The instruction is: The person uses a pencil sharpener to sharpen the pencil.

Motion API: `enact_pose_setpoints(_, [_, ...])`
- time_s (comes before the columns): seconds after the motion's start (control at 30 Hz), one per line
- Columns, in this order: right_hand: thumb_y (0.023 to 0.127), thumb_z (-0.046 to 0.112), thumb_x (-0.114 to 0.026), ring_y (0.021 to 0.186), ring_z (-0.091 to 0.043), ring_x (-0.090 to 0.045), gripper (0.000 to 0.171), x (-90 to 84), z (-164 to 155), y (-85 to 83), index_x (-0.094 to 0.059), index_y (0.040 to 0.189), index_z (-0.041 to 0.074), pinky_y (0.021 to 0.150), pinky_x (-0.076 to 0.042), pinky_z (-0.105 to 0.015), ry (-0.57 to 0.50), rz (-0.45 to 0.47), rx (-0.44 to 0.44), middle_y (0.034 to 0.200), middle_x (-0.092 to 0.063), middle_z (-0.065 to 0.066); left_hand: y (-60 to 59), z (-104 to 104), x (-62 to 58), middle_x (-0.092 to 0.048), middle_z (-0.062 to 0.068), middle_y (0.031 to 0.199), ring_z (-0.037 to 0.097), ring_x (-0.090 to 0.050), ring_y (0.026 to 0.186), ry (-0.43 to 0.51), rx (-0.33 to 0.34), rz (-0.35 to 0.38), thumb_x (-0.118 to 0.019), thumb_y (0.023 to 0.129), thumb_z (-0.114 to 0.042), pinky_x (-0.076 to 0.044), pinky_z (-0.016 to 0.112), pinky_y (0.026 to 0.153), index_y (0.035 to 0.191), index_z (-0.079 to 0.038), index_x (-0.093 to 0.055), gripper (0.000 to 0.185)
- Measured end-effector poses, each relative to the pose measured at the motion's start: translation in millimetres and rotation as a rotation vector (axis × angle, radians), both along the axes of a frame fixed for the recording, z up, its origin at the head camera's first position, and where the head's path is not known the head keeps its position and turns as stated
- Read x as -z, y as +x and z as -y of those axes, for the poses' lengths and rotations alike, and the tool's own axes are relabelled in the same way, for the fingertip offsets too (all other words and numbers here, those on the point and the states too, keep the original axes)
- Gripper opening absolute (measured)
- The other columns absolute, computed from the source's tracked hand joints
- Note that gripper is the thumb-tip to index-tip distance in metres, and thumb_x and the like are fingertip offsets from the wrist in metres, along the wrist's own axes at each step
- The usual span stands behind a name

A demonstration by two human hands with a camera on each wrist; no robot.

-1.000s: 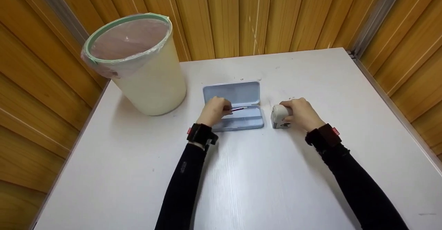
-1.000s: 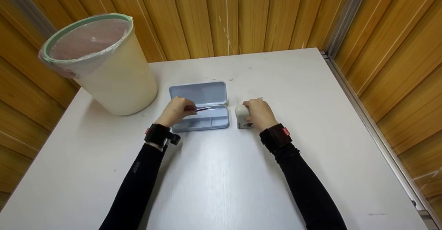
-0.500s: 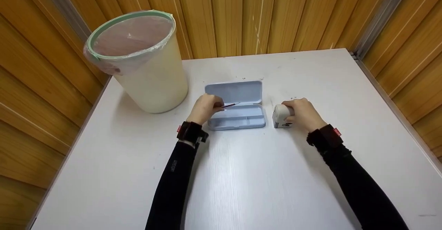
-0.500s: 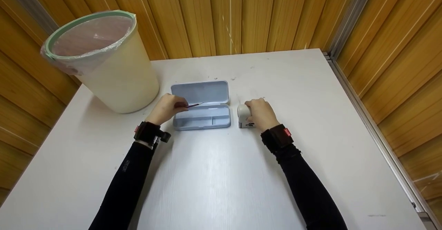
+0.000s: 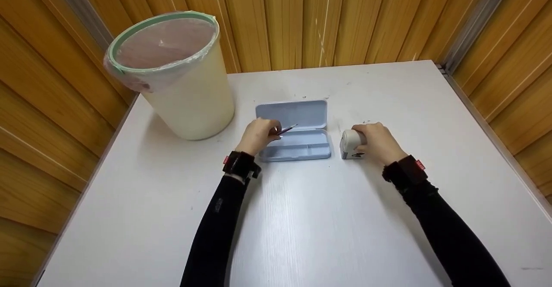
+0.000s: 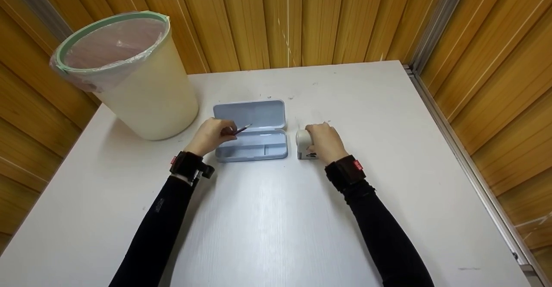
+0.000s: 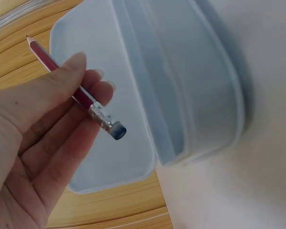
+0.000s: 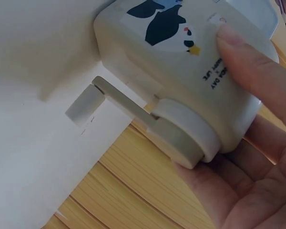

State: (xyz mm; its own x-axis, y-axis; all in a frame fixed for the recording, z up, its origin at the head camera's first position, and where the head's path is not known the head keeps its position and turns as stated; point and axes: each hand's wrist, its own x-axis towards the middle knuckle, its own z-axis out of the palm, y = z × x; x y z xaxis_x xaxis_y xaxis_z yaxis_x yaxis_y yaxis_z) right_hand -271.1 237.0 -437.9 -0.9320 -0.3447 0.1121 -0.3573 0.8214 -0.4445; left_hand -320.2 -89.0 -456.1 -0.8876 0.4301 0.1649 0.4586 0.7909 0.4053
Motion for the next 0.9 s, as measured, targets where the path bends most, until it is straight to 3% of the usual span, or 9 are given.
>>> enact_pose_setpoints(0.17, [0.072,-0.004,-0.082,0.101,-0.042,-0.065,0.045,-1.2,0,-0.3,-0.066,0.114,-0.007,0.091,-0.052,-0.055,0.011,0.005,0.006,0.110,-0.070,-0.026,-4.4,-4,1.0,-0.077,0.007,0.088,0.022,-0.072,0.082,-0.119,0.001,-0.009,-0.080,0.080,-0.015,-0.059,0.038,0.076,0.092,-0.008,-0.075,0.015])
enact_pose_setpoints(0.3, [0.073,-0.005,-0.080,0.108,-0.045,-0.061,0.050,-6.0,2,-2.8,-0.062,0.119,-0.009,0.096,-0.049,-0.057,0.028,0.063,0.014,0.116,-0.067,-0.029,-6.7,-8,4.4,-0.077,0.007,0.090,0.025,-0.072,0.084,-0.225,-0.004,-0.027,-0.080,0.080,-0.016,-0.059,0.041,0.077,0.093,-0.009,-0.077,0.015])
enact_pose_setpoints(0.47, [0.072,0.001,-0.081,0.109,-0.044,-0.057,0.060,-18.5,7,-8.8,-0.056,0.126,-0.008,0.097,-0.048,-0.057,0.088,0.165,0.000,0.117,-0.064,-0.030,-8.1,-11,10.9,-0.077,0.011,0.093,0.031,-0.073,0.085,-0.293,-0.006,-0.042,-0.072,0.085,-0.007,-0.061,0.042,0.076,0.094,-0.011,-0.079,0.012])
enact_pose_setpoints(0.57, [0.074,0.013,-0.084,0.123,-0.046,-0.051,0.075,-26.4,17,-8.9,-0.048,0.138,-0.005,0.107,-0.043,-0.058,0.133,0.181,-0.012,0.131,-0.057,-0.031,-8.4,-12,13.8,-0.077,0.011,0.093,0.032,-0.073,0.085,-0.298,-0.012,-0.046,-0.072,0.084,-0.008,-0.061,0.043,0.077,0.092,-0.012,-0.079,0.012])
enact_pose_setpoints(0.67, [0.077,0.023,-0.084,0.137,-0.047,-0.040,0.086,-27.8,36,-4.2,-0.040,0.145,-0.005,0.115,-0.035,-0.057,0.119,0.113,-0.034,0.145,-0.045,-0.032,-6.6,-9,14.9,-0.077,0.009,0.094,0.032,-0.073,0.086,-0.289,-0.016,-0.049,-0.076,0.083,-0.014,-0.060,0.042,0.078,0.092,-0.012,-0.080,0.010])
enact_pose_setpoints(0.77, [0.080,0.027,-0.083,0.143,-0.044,-0.033,0.089,-20.2,60,3.8,-0.036,0.147,-0.007,0.118,-0.031,-0.054,0.075,0.041,-0.072,0.151,-0.037,-0.031,-1.2,-4,11.6,-0.077,0.008,0.095,0.030,-0.073,0.088,-0.253,-0.029,-0.061,-0.078,0.083,-0.019,-0.060,0.043,0.079,0.096,-0.011,-0.079,0.015])
enact_pose_setpoints(0.9, [0.084,0.032,-0.078,0.148,-0.043,-0.024,0.095,-0.4,83,13.0,-0.025,0.151,-0.010,0.119,-0.029,-0.054,0.089,0.029,-0.078,0.157,-0.026,-0.031,10.7,7,1.3,-0.077,0.010,0.099,0.030,-0.072,0.091,-0.197,-0.119,-0.054,-0.077,0.084,-0.034,-0.059,0.044,0.079,0.104,-0.007,-0.076,0.033])
